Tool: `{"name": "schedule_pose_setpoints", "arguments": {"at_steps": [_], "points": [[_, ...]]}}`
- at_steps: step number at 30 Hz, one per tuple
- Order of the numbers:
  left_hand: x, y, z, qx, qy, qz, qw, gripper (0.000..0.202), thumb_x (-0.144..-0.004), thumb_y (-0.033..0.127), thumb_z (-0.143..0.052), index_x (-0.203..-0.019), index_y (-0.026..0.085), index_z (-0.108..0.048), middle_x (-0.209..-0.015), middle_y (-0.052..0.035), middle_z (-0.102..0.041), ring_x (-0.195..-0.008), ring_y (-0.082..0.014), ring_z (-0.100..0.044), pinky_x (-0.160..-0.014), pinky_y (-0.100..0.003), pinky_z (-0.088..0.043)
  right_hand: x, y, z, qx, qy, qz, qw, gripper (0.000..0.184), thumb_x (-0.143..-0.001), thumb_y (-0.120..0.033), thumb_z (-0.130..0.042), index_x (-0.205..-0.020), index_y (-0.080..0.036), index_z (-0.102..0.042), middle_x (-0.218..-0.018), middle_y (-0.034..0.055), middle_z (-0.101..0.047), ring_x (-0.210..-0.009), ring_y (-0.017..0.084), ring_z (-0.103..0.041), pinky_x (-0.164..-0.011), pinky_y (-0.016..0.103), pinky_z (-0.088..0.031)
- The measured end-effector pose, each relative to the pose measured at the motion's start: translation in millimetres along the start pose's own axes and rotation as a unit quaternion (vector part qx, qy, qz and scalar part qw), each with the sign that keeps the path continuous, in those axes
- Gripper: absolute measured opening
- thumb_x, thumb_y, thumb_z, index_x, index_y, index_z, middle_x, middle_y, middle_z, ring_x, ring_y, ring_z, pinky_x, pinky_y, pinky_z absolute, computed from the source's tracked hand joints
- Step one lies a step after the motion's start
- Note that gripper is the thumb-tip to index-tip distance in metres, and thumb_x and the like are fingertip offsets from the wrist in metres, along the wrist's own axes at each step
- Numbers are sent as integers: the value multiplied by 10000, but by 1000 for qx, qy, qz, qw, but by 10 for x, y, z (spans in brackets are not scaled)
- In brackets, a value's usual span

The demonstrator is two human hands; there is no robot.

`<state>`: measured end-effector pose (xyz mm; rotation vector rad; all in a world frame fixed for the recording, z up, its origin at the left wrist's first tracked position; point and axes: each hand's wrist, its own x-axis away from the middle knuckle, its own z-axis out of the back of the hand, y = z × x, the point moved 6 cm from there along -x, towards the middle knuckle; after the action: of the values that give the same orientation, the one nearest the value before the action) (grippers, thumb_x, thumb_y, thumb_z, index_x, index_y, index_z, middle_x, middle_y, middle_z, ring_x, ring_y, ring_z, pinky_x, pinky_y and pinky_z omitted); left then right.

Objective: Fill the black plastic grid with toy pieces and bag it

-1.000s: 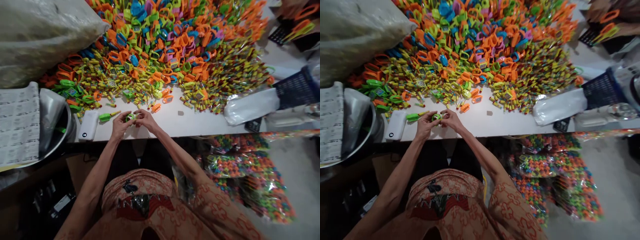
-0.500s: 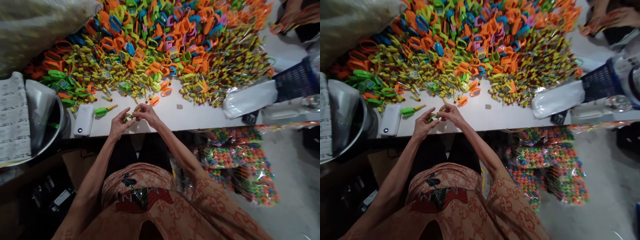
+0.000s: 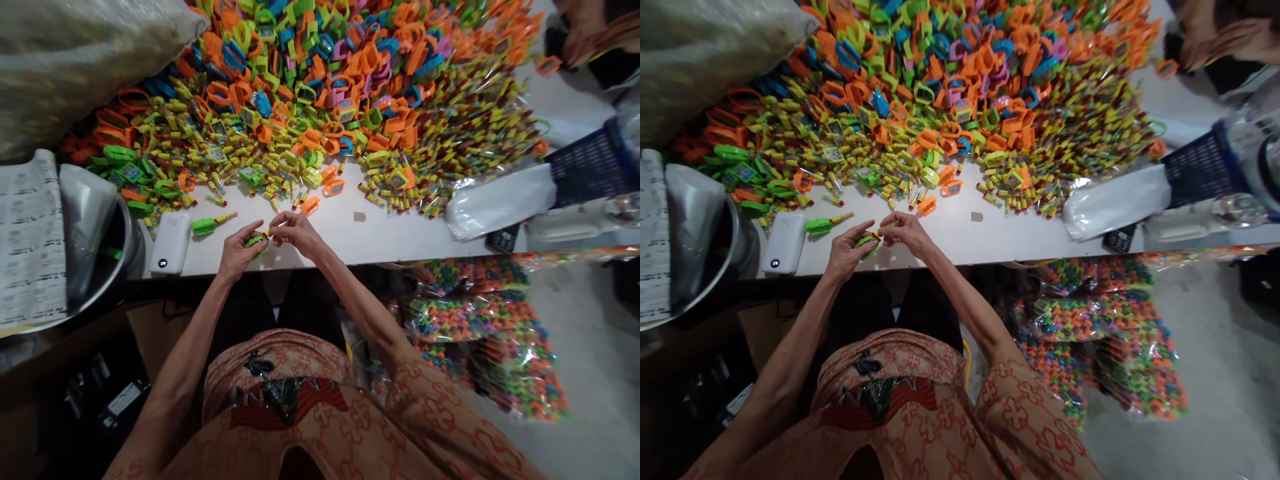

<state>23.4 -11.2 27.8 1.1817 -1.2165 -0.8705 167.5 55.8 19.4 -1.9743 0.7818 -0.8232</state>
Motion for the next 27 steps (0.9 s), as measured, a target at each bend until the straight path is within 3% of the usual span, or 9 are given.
{"name": "schedule_pose_setpoints", "arguments": {"at_steps": [7, 17, 22, 27], "points": [[-43, 64, 7, 9, -10, 12, 1000, 663, -568, 460, -976, -1146, 184, -805, -864, -55, -755, -738, -145, -650, -677, -257, -517, -8, -73, -3, -21, -42, -17, 999, 413, -577, -337, -936, -842, -150, -680, -630, -7, -722, -594, 134, -702, -642, 258, -591], [-49, -25, 47, 17, -59, 24, 998, 680, -619, 467, -970, -1226, 223, -782, -962, -63, -775, -756, -129, -648, -690, -247, -523, 14, -85, 43, 5, -67, -27, 997, 368, -596, -297, -926, -845, -128, -715, -711, 20, -757, -635, 136, -719, -666, 257, -606], [-46, 66, 17, 11, -93, -12, 996, 628, -682, 420, -943, -1251, 223, -768, -951, -58, -771, -779, -131, -663, -712, -240, -543, 50, -93, 79, -11, -54, -26, 998, 385, -602, -308, -936, -860, -139, -705, -686, 10, -753, -627, 133, -721, -679, 257, -615], [-36, 118, -65, 20, -79, -20, 996, 612, -692, 433, -912, -1243, 214, -759, -946, -52, -762, -777, -154, -691, -674, -260, -583, 110, -112, 70, -22, -45, -12, 999, 395, -609, -342, -944, -859, -152, -704, -666, -1, -744, -611, 131, -714, -667, 256, -613]]}}
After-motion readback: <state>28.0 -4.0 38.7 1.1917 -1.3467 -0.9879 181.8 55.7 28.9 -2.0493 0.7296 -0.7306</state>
